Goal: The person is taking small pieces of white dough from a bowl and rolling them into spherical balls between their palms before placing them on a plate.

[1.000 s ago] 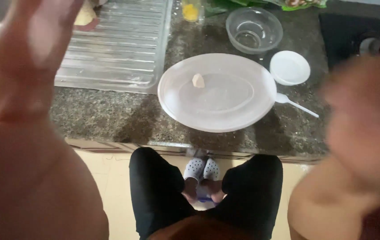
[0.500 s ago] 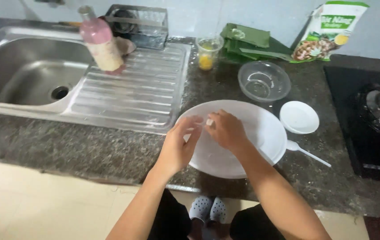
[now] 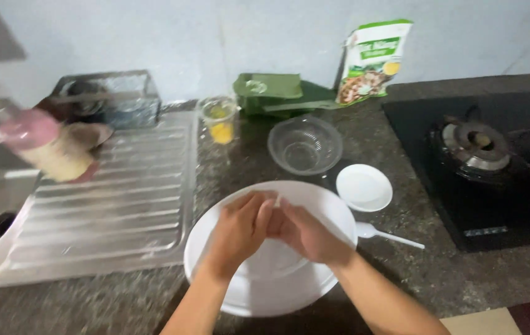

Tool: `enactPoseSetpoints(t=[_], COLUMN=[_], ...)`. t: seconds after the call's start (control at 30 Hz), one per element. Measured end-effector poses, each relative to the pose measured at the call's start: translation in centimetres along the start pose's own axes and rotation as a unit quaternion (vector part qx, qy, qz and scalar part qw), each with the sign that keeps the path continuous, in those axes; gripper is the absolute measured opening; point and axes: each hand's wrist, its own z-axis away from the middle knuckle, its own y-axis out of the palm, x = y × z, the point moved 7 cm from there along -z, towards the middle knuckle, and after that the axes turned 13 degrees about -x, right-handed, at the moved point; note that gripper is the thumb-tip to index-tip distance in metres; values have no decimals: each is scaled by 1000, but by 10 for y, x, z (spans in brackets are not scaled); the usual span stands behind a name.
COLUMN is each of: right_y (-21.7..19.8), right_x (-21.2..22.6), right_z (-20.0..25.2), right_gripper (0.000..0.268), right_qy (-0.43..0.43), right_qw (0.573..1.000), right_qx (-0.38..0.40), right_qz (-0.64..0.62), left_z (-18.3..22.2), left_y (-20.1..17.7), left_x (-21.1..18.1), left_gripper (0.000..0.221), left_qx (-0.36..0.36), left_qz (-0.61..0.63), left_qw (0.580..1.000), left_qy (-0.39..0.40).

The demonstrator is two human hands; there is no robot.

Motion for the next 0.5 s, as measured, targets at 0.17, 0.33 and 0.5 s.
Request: enactPoseSetpoints(t=[0.17, 0.33, 0.5], right_y=[10, 2, -2], right_x=[4, 14, 26], right_z=[18, 16, 21], right_gripper=[52, 47, 43], right_qy=[-32, -130, -323], right_qw=[973, 957, 820], right_qx=[229, 88, 22], right_qz=[0, 246, 472], left_z=[13, 11, 15], left_y=[2, 8, 9], left_x=[4, 25, 37], left_gripper=[31, 39, 58], left_qx=[31, 49, -83], left_qz=[81, 115, 380], left_qw=[994, 982, 767], left_qy=[60, -141, -511])
